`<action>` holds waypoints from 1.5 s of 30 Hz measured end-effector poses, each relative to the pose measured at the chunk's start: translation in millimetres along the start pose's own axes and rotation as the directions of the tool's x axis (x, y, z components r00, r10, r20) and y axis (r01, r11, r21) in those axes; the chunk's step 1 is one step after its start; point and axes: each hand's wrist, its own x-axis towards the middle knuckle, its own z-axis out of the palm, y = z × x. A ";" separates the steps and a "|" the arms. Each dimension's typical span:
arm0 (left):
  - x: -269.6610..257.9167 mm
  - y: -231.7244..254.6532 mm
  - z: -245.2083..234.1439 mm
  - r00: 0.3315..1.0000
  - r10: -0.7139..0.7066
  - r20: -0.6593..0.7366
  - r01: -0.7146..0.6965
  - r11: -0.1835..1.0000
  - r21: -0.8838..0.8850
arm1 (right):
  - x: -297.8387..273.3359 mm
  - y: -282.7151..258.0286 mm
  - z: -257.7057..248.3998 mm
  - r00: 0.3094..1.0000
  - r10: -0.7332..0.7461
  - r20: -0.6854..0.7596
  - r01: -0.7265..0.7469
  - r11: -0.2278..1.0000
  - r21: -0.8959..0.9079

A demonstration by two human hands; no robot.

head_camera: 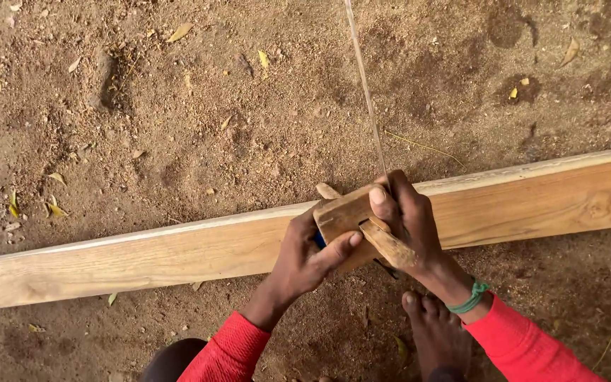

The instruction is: The person is using a marking gauge and a steel ruler to measure and mark a wooden plank.

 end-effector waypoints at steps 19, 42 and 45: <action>-18.1 40.1 6.4 0.991 -0.062 -0.122 0.084 0.980 0.183 | -86.2 12.5 -80.3 0.995 0.038 -0.096 -0.050 0.991 -0.125; -34.9 61.1 -16.9 0.853 0.498 -0.155 -0.155 0.526 0.836 | -163.6 6.1 -156.2 0.942 0.333 0.034 -0.238 0.738 -0.632; -35.4 57.6 -20.9 0.843 0.514 -0.160 -0.160 0.522 0.838 | -169.1 9.9 -156.5 0.882 0.470 -0.025 -0.369 0.658 -0.656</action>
